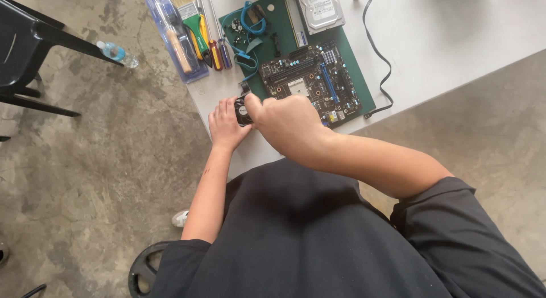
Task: Using a manual screwdriver to remove screws from a small computer cooling fan on a repair bench.
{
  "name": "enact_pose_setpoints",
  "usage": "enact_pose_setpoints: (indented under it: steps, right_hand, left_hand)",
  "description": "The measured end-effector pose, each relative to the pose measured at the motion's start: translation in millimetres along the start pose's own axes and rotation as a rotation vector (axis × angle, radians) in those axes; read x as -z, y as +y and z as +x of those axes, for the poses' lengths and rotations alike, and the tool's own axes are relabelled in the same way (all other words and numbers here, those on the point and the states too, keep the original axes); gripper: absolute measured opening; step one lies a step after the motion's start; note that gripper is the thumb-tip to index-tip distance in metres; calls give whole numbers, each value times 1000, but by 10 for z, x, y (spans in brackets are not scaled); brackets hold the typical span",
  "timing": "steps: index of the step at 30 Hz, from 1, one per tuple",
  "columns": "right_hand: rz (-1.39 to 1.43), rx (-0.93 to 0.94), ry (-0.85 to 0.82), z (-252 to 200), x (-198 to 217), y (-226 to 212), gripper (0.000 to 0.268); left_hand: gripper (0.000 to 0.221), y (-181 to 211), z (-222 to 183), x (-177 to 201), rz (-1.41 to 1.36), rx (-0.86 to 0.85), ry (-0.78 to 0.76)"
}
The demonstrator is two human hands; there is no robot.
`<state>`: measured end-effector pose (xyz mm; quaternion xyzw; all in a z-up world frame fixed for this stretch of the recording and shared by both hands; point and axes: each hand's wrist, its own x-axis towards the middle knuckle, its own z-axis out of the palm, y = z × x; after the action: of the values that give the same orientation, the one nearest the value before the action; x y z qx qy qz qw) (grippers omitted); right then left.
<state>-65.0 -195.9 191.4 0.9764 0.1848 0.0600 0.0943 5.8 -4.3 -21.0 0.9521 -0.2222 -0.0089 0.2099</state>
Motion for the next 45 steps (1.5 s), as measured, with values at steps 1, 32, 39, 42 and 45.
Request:
enact_pose_setpoints:
  steps: [1, 32, 39, 42, 45]
  right_hand:
    - [-4, 0, 5, 17, 47, -1, 38]
    - [-100, -2, 177, 34, 79, 30, 36]
    - [330, 79, -20, -7, 454, 342, 55]
    - [544, 159, -83, 19, 543, 429, 40]
    - [851, 265, -140, 72, 847, 528, 43]
  left_hand:
    - [97, -27, -5, -40, 1, -2, 5]
    - [100, -70, 2, -111, -15, 55, -83]
    - [101, -41, 28, -45, -11, 44, -133]
    - [104, -77, 25, -2, -12, 13, -159]
    - [101, -84, 15, 90, -88, 39, -204]
